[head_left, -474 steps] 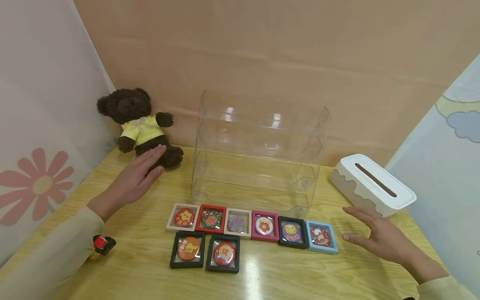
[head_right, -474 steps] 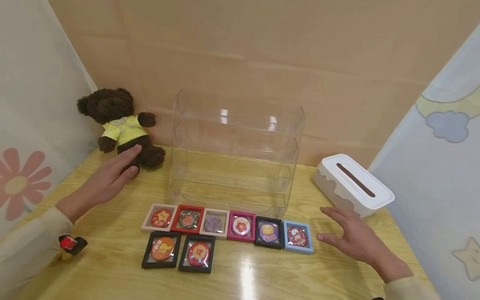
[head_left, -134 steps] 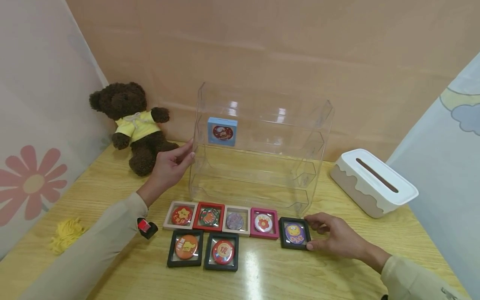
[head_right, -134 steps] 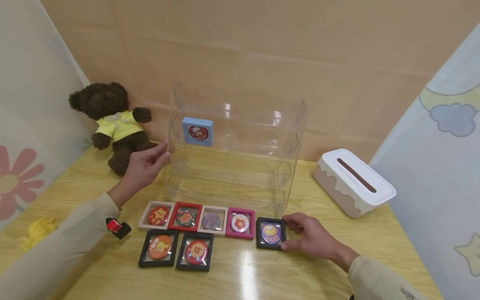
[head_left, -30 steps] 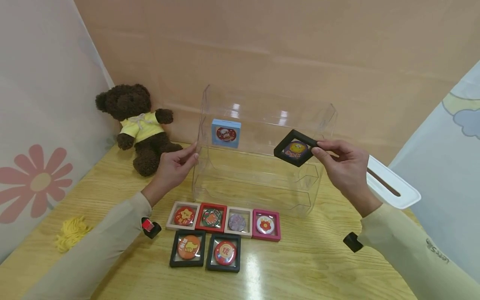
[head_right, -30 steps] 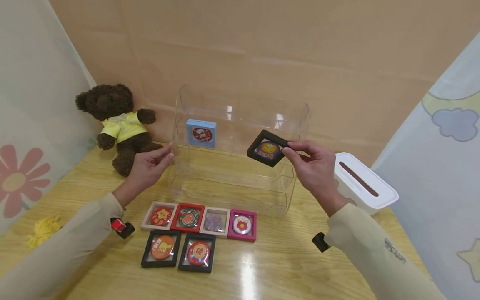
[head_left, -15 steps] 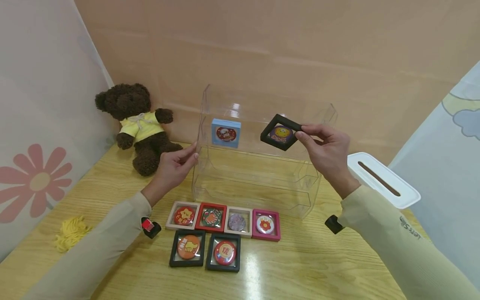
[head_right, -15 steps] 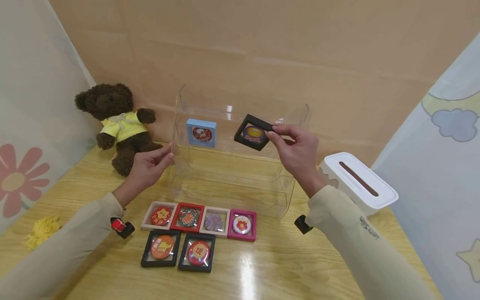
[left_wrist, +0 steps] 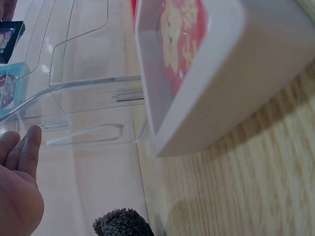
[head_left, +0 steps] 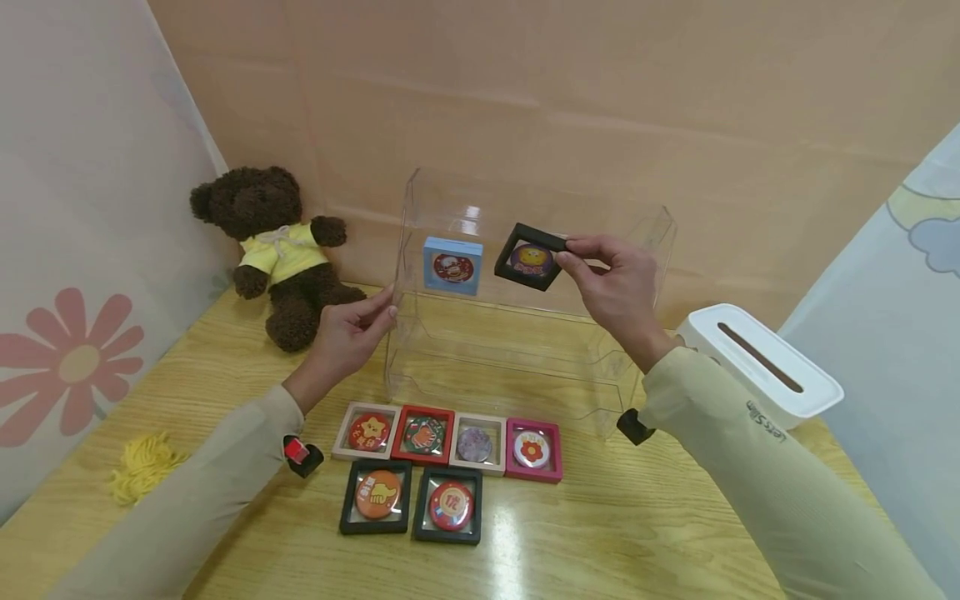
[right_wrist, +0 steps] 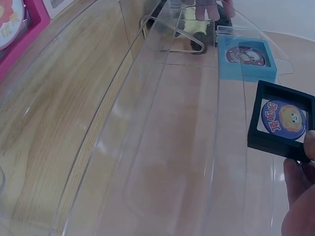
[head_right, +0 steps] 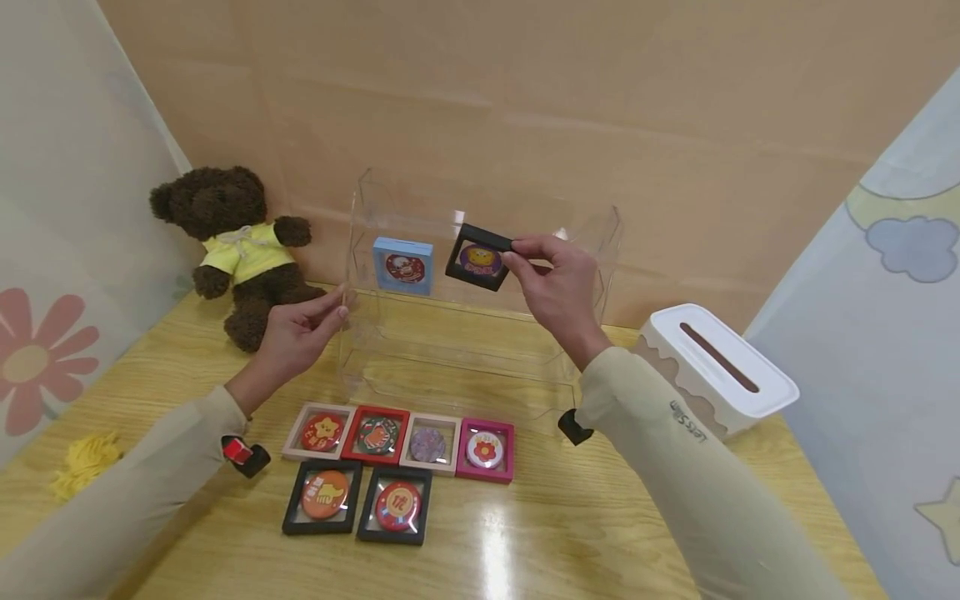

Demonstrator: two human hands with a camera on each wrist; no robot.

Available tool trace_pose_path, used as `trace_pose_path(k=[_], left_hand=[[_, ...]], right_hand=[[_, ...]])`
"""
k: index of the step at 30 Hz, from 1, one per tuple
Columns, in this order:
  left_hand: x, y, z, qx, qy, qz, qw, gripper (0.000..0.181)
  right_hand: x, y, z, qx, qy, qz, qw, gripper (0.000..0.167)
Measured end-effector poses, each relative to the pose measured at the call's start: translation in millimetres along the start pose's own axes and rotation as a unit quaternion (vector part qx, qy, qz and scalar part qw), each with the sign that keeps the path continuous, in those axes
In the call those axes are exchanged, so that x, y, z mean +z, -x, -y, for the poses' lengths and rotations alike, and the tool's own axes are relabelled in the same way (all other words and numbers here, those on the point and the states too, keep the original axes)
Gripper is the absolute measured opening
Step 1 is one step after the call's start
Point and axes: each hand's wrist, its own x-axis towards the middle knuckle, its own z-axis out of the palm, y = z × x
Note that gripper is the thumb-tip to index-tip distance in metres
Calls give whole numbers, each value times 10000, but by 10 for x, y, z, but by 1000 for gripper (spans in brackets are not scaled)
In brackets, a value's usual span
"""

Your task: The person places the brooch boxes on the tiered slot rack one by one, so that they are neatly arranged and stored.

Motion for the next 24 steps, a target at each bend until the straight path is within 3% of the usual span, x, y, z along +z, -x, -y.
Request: trace_pose_path(k=[4,10,13,17,20,24], left_hand=[[-3,3,-24,-8,20,-4,10000,32],[-7,10,-70,40,-54,13,10000,32],[0,13,33,27,30,10,10000,33],[-1,17,42,-14,70,-5,10000,33],[-3,18,-3,-25,-8,-12,10000,32],[-15,14,-213,-87,-71,69,9999,31]], right_hand=[[34,-3,114,129,150,138,9997,11],[55,-37,-140,143,192,341,9991,12],[71,-28,-162,173,257,449,9985,13],[113,-18,-189,157,279,522,9981,12],[138,-10,-195,145,319,568,9978,12],[154,8,-185,100,504,627,9967,12]])
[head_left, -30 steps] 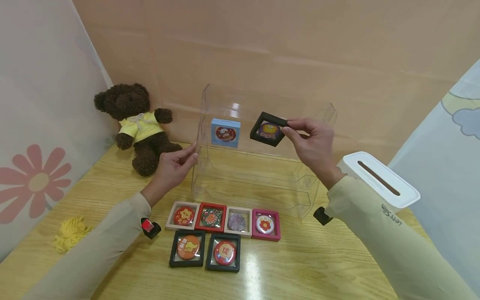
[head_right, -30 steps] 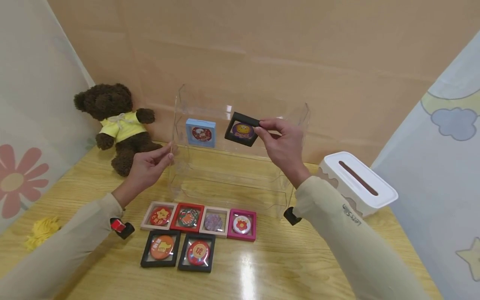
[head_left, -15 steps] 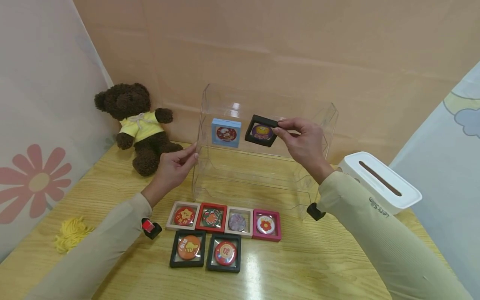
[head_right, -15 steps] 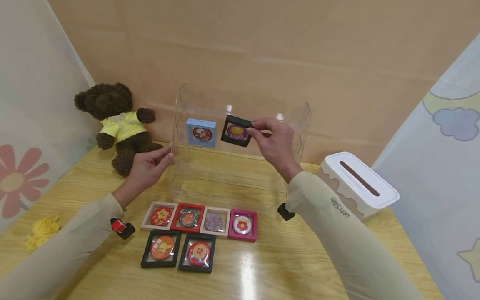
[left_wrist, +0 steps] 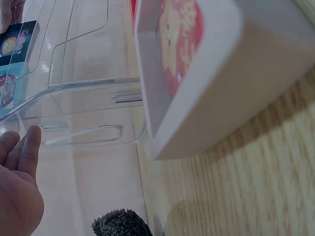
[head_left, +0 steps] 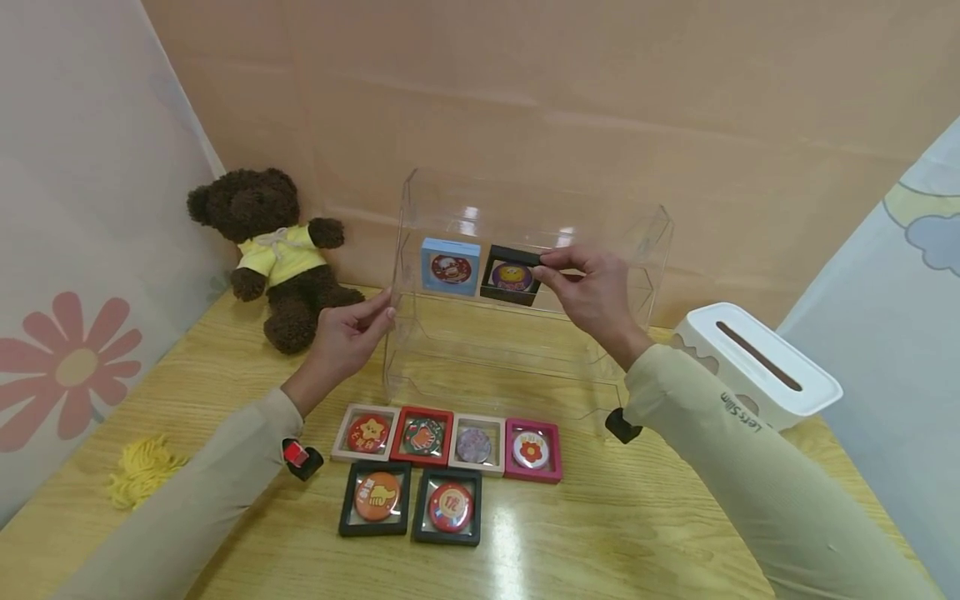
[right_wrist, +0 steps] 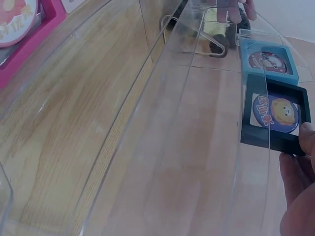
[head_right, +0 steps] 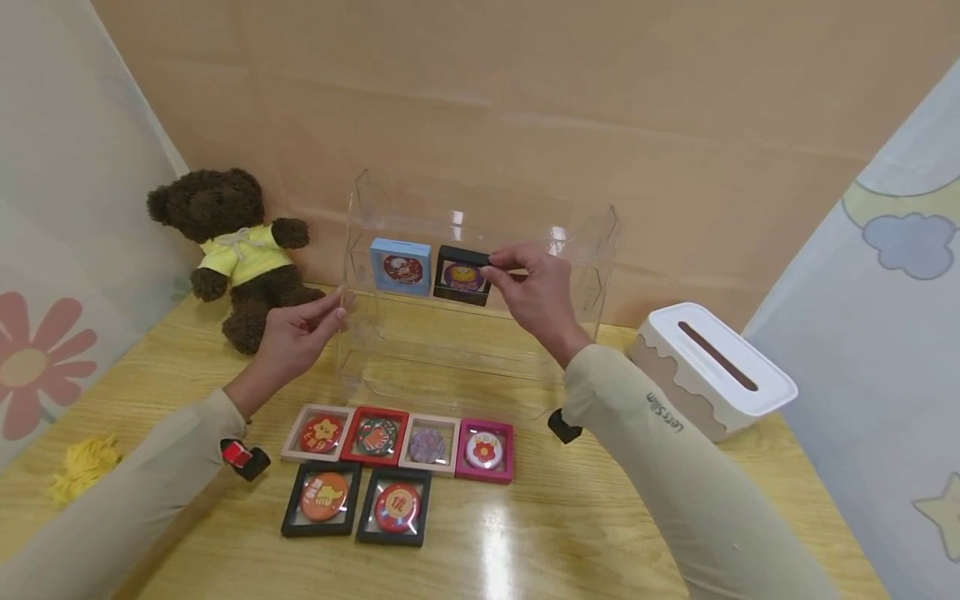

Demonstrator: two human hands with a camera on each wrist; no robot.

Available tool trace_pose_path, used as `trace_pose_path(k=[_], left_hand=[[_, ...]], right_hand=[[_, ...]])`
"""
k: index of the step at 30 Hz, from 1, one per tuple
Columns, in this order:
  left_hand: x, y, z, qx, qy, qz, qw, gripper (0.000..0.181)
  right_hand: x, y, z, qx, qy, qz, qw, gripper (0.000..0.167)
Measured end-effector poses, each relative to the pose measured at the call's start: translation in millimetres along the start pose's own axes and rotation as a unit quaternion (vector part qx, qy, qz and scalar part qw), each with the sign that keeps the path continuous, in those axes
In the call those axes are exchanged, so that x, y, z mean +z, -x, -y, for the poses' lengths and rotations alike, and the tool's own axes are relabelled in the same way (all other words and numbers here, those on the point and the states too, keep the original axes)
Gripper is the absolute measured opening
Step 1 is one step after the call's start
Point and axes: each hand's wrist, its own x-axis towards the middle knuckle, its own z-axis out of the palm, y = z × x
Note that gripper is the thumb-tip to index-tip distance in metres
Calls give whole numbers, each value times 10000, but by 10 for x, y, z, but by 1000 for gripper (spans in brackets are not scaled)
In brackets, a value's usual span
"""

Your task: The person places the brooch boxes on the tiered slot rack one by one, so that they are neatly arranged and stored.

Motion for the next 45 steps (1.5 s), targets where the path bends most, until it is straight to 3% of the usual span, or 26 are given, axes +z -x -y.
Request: trace_pose_path(k=[3,5,12,17,28,33,43,45], left_hand=[[-9,-2,-125,-15,-38,33,10000,31],[-6,-3,-123,41,-89,1,10000,30],[25,4,208,125,-128,-123,9998,32],[24,10,254,181,2,-114,9998,32],[47,0,270,345,-192,-233,9989,31],[34,18,274,220,-202,-212,9993,31],[39,16,245,230,-42,-193,9995,30],[40,12,142,240,-127,-206,9994,29]], right_hand=[[8,5,13,-17,115,46,9999,12],[14,2,18,0,91,86,9999,12],[41,-5,21,-25,15,147,9999,14],[58,-4,14,-106,13,171,9998,15],[92,7,10,-302,-215,191,9991,18],[108,20,0,-397,-327,331,9981,20],[45,45,3,-93,-362,347,9987,22],[18,59,-4,-63,-324,311,9990,22]])
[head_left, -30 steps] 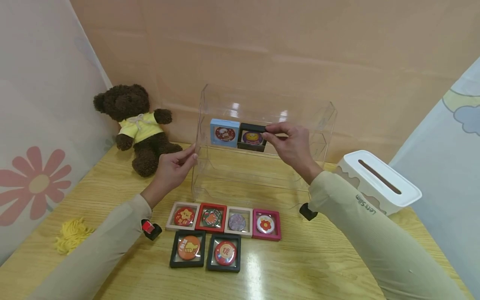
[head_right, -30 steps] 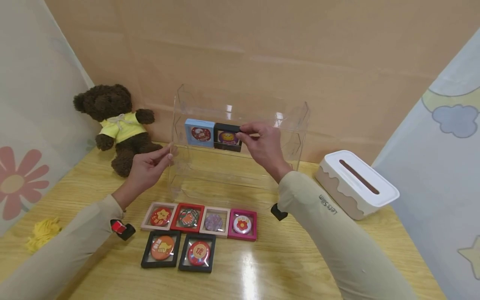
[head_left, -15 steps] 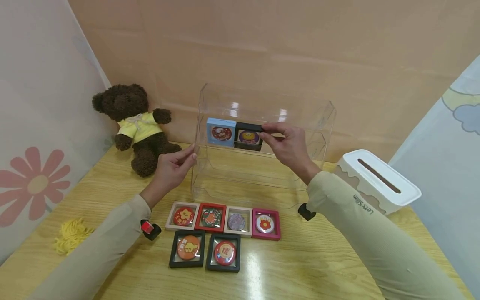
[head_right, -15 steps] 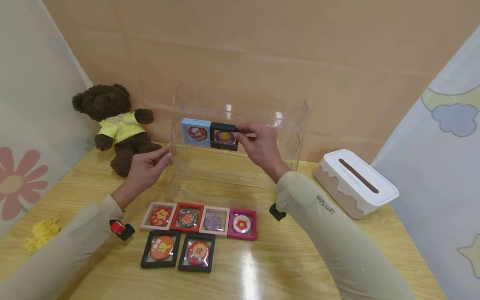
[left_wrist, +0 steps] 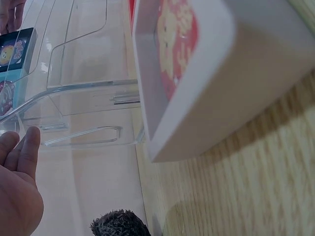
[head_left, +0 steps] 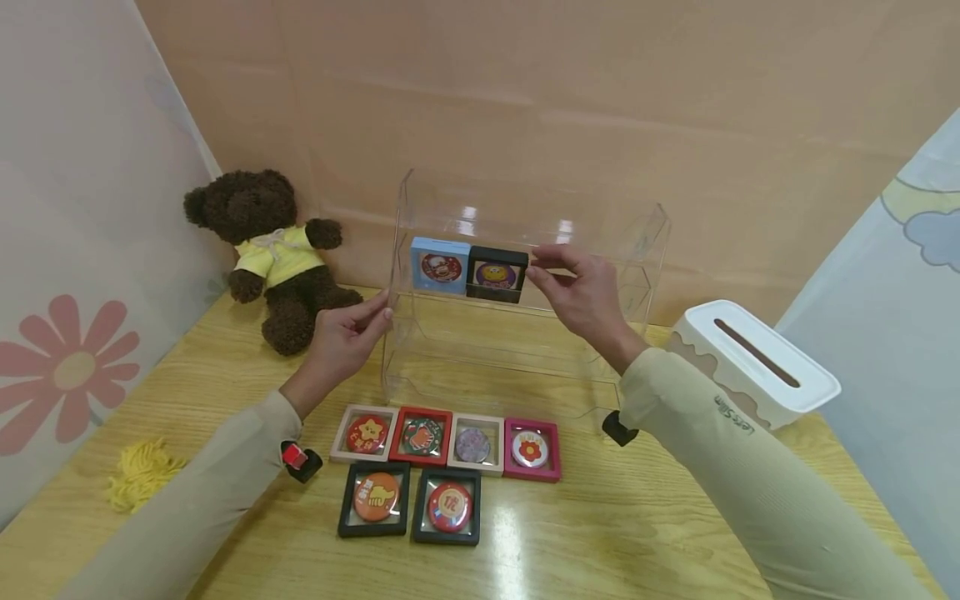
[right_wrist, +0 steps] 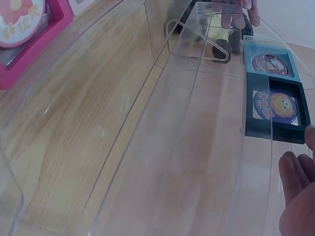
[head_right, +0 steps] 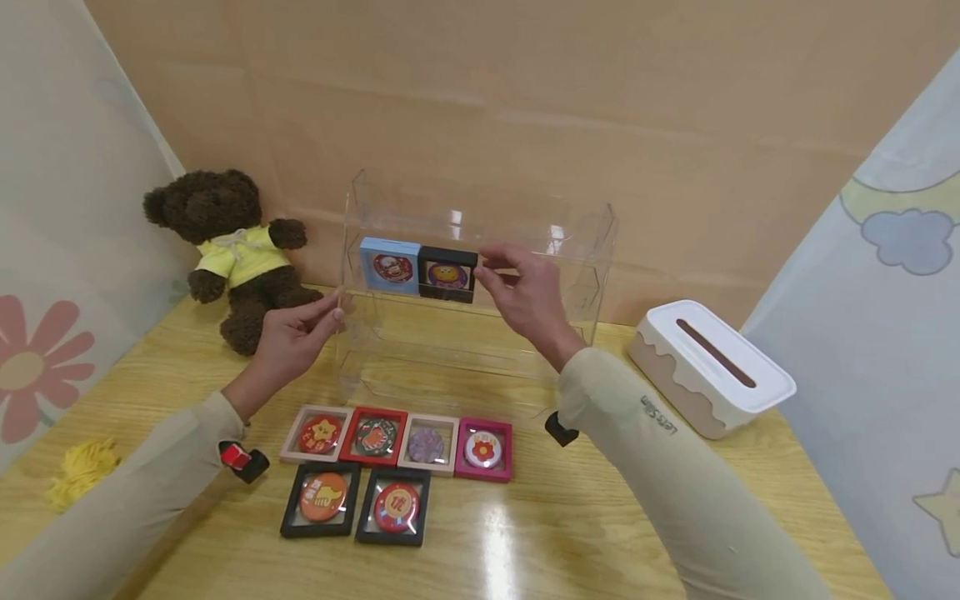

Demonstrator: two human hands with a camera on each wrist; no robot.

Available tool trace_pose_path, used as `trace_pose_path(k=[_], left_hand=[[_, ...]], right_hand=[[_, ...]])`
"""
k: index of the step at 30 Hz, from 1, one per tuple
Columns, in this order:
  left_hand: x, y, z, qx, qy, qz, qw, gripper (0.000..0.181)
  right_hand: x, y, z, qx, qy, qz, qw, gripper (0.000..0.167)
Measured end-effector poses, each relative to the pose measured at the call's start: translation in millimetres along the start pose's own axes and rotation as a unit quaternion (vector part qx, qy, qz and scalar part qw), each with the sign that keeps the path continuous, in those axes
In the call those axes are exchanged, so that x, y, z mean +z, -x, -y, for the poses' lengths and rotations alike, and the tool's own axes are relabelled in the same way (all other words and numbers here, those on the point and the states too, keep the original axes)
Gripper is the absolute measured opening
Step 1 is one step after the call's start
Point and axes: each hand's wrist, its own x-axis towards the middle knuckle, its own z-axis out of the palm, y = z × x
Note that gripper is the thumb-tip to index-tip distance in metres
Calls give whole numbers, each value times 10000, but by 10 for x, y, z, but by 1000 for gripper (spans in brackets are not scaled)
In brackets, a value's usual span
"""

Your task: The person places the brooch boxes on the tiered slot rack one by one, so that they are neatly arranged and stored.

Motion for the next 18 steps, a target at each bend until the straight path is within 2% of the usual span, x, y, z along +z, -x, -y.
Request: trace_pose_path(k=[1,5,7,8,11,18], left_hand=[[4,-1,-1,5,6,-5,10000,29],[-3,-8,-144,-17,-73,-18,10000,27],[3,-2,-63,-18,-7,-41,10000,28],[2,-2,-65,-23,-6,-47,10000,28],[11,4,72,-51,74,-42,10000,29],[15,8,122,-7,182,-13,9998,29]], right_hand=[[-11,10,-4,-4,30,-22,10000,22],[-66,71,-7,-195,227,-125,9995,20],[-87,111,22,-375,300,-198,9987,18],[-102,134,58,-452,306,-230,9982,17],[-129,188,106,-664,232,-306,9971,16],[-183,305,23,-1077,-359,-262,9932,17]])
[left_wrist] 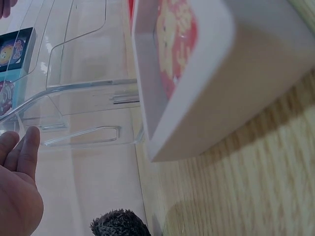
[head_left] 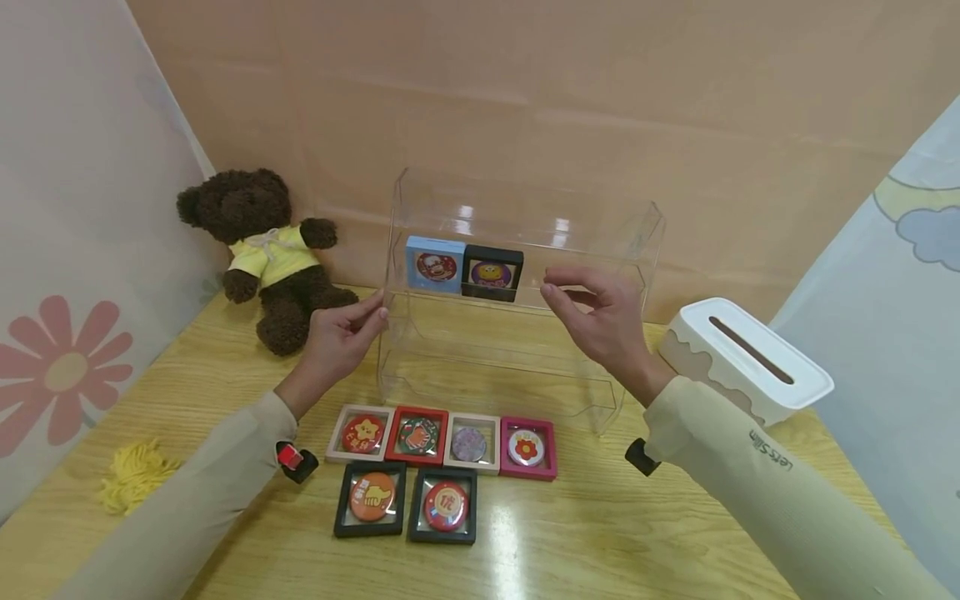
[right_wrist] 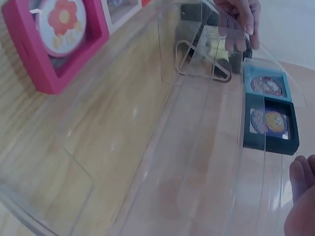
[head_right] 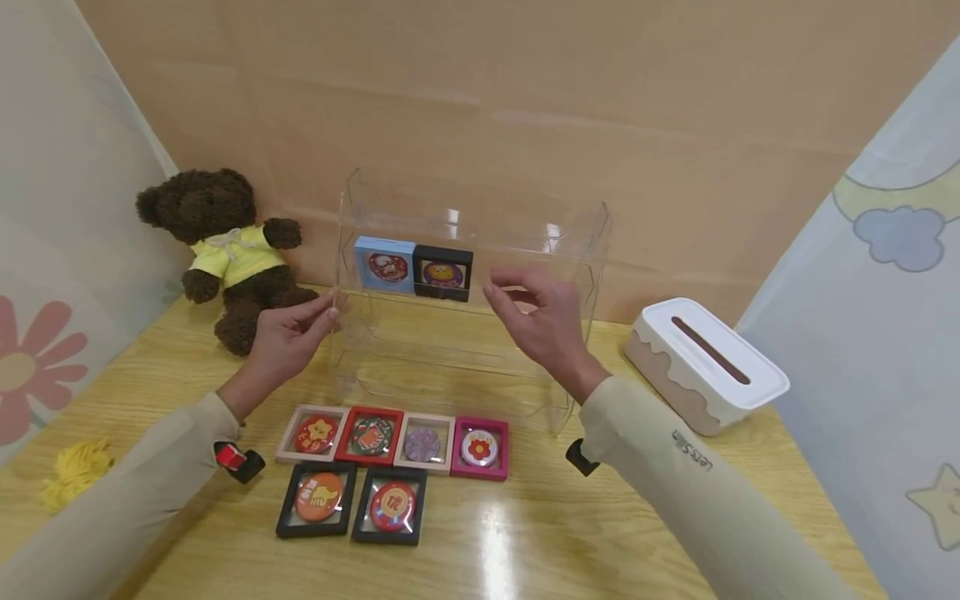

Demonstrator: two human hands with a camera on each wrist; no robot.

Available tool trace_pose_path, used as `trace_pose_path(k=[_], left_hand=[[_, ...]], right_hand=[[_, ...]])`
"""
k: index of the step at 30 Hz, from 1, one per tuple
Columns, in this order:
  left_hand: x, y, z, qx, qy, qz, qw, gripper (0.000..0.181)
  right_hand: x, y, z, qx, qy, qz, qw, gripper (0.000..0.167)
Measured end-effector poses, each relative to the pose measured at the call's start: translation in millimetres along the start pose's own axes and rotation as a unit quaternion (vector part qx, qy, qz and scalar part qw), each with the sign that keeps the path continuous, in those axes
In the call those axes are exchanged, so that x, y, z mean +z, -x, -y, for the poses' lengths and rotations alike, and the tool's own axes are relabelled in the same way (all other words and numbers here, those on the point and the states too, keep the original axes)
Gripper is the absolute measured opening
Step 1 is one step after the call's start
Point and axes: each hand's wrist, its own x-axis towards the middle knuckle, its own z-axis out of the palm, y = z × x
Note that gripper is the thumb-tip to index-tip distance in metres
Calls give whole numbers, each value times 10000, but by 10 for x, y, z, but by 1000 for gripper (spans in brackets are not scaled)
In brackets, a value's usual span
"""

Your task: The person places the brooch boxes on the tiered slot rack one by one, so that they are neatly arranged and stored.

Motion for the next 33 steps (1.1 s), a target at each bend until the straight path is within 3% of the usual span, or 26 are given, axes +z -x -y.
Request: trace_pose_path(k=[7,15,18,21,27,33], left_hand=[[1,1,-10,-38,-76,-49,10000,29],[-8,-23,-333,-43,-123,26,9999,27],[-11,-28,-370,-27,-197,28,9998,26],[-5,-25,-322,11,-232,-15,9997,27],[5,-4,-44,-20,-119,-67,9999,28],[-2,6,-18,-71,-36,-15,10000,28]], right_hand=[[-13,181,87,-418,-313,128,9986,18],[-28,461,171,-403,-186,402,9982,22],[-43,554,183,-355,13,611,9975,23],[-61,637,176,-318,142,754,9965,25],[-91,802,142,-204,200,888,9956,28],[-126,975,131,7,348,1134,9929,31]])
